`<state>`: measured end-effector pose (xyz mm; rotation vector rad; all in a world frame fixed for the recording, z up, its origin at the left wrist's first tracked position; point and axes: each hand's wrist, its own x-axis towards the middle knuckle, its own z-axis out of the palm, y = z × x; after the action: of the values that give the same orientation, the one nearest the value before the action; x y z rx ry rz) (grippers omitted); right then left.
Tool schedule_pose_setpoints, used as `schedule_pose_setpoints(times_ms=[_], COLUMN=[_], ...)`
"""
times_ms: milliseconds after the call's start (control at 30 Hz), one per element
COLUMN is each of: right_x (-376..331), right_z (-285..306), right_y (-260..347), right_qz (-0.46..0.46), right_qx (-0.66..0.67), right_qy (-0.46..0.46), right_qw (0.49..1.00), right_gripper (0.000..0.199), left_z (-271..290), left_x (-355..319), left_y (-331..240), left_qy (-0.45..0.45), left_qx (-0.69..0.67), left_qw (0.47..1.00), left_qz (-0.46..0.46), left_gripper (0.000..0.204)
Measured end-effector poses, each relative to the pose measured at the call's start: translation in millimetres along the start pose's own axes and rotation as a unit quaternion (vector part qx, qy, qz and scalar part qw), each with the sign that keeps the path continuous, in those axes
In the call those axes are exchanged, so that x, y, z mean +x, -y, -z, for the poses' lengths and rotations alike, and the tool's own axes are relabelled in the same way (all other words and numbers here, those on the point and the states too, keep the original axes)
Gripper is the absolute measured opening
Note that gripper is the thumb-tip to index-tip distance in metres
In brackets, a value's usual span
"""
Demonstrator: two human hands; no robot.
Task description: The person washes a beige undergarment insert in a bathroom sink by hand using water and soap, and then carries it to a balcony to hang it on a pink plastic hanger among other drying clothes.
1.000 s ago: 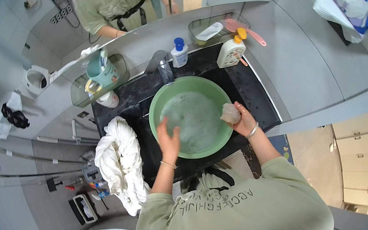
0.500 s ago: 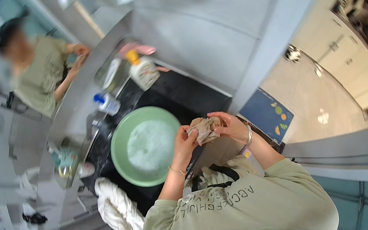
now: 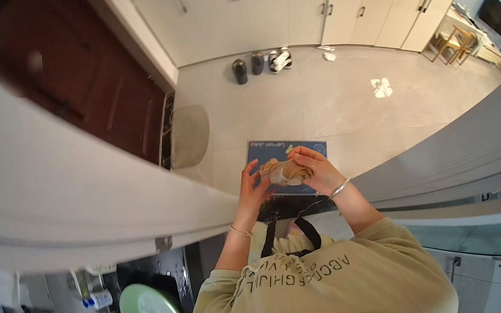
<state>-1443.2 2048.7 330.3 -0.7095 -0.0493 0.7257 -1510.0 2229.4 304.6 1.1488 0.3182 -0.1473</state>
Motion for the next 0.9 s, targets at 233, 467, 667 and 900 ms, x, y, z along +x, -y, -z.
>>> schedule_pose_setpoints(times_ms=[233, 467, 667, 900], right_x=[56.0, 126.5, 127.1, 96.9], right_z=[68.5, 168.5, 246.6, 397.9], right_y=[114.2, 262.5, 377.0, 454.0], right_qz=[0.06, 0.198, 0.279, 0.312], right_qx=[-0.021, -0.13, -0.094, -0.187], right_qy=[-0.034, -0.222, -0.401, -0.508], right_qw=[0.997, 0.946, 0.868, 0.781], right_gripper=[0.026, 0.044, 0.039, 0.019], left_z=[-92.9, -199.1, -335.7, -530.3], left_x=[156.5, 337.5, 477.0, 576.3], left_y=[2.4, -37.8, -50.7, 13.9], left_qy=[0.16, 0.235, 0.344, 0.526], left_qx=[0.053, 0.017, 0.04, 0.148], left_qw=[0.981, 0.968, 0.929, 0.832], left_qz=[-0.097, 0.092, 0.128, 0.096], left_gripper=[0.045, 0.024, 0.024, 0.03])
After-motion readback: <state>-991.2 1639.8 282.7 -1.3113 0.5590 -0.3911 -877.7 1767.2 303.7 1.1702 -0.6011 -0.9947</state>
